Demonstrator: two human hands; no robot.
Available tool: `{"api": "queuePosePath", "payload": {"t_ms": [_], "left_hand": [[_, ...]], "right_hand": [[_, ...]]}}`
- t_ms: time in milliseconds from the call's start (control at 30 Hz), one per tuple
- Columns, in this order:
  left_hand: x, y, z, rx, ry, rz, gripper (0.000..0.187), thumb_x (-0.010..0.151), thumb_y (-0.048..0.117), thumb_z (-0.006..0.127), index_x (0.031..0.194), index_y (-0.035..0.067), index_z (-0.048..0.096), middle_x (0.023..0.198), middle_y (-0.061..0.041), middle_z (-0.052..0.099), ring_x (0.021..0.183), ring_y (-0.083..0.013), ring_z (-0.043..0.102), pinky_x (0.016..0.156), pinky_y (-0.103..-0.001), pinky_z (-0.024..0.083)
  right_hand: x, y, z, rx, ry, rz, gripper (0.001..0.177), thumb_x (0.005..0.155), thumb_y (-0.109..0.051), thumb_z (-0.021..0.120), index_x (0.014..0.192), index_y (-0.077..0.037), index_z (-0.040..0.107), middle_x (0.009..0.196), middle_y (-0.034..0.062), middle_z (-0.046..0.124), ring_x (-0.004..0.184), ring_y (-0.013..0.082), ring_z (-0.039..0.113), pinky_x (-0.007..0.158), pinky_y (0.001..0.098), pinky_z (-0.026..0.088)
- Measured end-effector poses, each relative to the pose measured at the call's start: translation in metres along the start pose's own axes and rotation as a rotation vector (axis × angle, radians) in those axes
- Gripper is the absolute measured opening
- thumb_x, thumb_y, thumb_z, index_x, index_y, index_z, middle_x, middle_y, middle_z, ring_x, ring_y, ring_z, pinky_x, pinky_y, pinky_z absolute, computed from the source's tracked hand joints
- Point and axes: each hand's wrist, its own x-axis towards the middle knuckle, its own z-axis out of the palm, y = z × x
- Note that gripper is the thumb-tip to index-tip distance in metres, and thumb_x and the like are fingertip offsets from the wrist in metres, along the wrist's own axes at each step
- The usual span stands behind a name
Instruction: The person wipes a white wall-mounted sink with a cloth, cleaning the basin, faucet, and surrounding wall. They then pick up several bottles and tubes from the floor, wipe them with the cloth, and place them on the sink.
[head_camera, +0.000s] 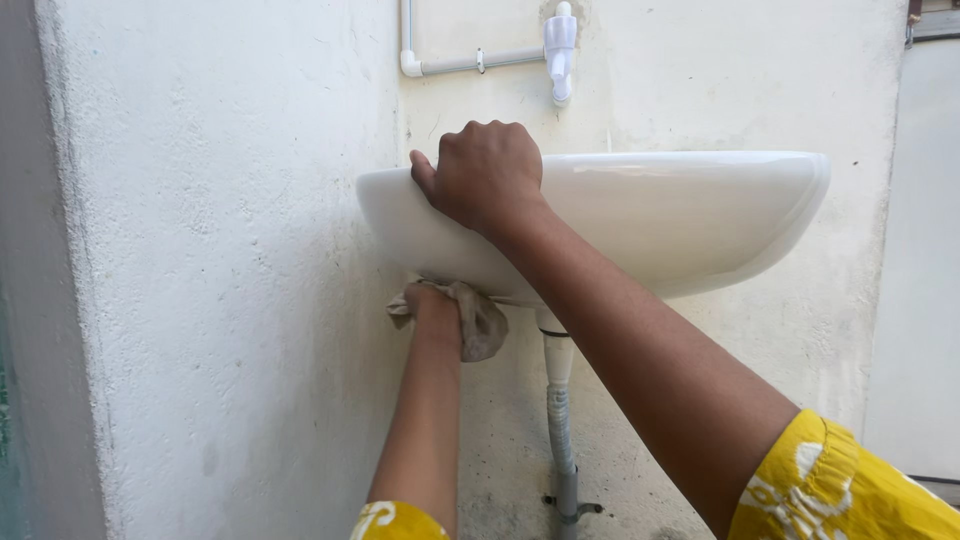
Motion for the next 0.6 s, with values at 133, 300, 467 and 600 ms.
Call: {"api": "queuePosePath", "payload": {"t_ms": [133, 300, 467, 600], "left_hand": [[0.002, 0.068, 0.018, 0.067, -0.035, 0.041, 0.071, 0.102, 0.052, 0.022, 0.143, -0.002, 0.047, 0.14, -0.025, 0.055, 0.127, -0.0373, 0.059, 0.103, -0.055, 0.053], [-0.049, 0.072, 0.058, 0.212, -0.096, 0.107, 0.074, 0.102, 0.056, 0.022, 0.144, 0.0, 0.046, 0.141, -0.025, 0.055, 0.129, -0.0357, 0.059, 0.105, -0.054, 0.053], [-0.124, 0.054, 0.078, 0.459, -0.236, 0.162, 0.075, 0.098, 0.061, 0.016, 0.152, 0.011, 0.03, 0.147, -0.015, 0.05, 0.136, -0.0274, 0.054, 0.109, -0.047, 0.05], [-0.141, 0.068, 0.091, 0.654, -0.521, 0.348, 0.081, 0.096, 0.064, 0.021, 0.154, 0.009, 0.032, 0.15, -0.015, 0.051, 0.138, -0.0242, 0.054, 0.112, -0.042, 0.049]], "right_hand": [[0.0, -0.006, 0.0, 0.037, 0.044, -0.034, 0.063, 0.102, -0.053, 0.042, 0.064, -0.013, 0.072, 0.054, 0.008, 0.065, 0.047, 0.0237, 0.062, 0.047, 0.0399, 0.047], [-0.002, -0.008, -0.003, 0.153, 0.011, 0.005, 0.07, 0.108, -0.051, 0.035, 0.061, -0.014, 0.072, 0.053, 0.0078, 0.062, 0.047, 0.0245, 0.06, 0.049, 0.0404, 0.046], [0.002, -0.011, -0.014, 0.269, -0.07, 0.023, 0.082, 0.097, -0.076, 0.031, 0.071, -0.01, 0.074, 0.048, 0.0067, 0.06, 0.046, 0.0244, 0.061, 0.048, 0.0399, 0.045], [0.003, -0.001, -0.02, 0.723, -0.082, 0.018, 0.081, 0.094, -0.077, 0.029, 0.122, -0.011, 0.067, 0.085, 0.015, 0.07, 0.084, 0.0289, 0.068, 0.076, 0.0456, 0.053]]}}
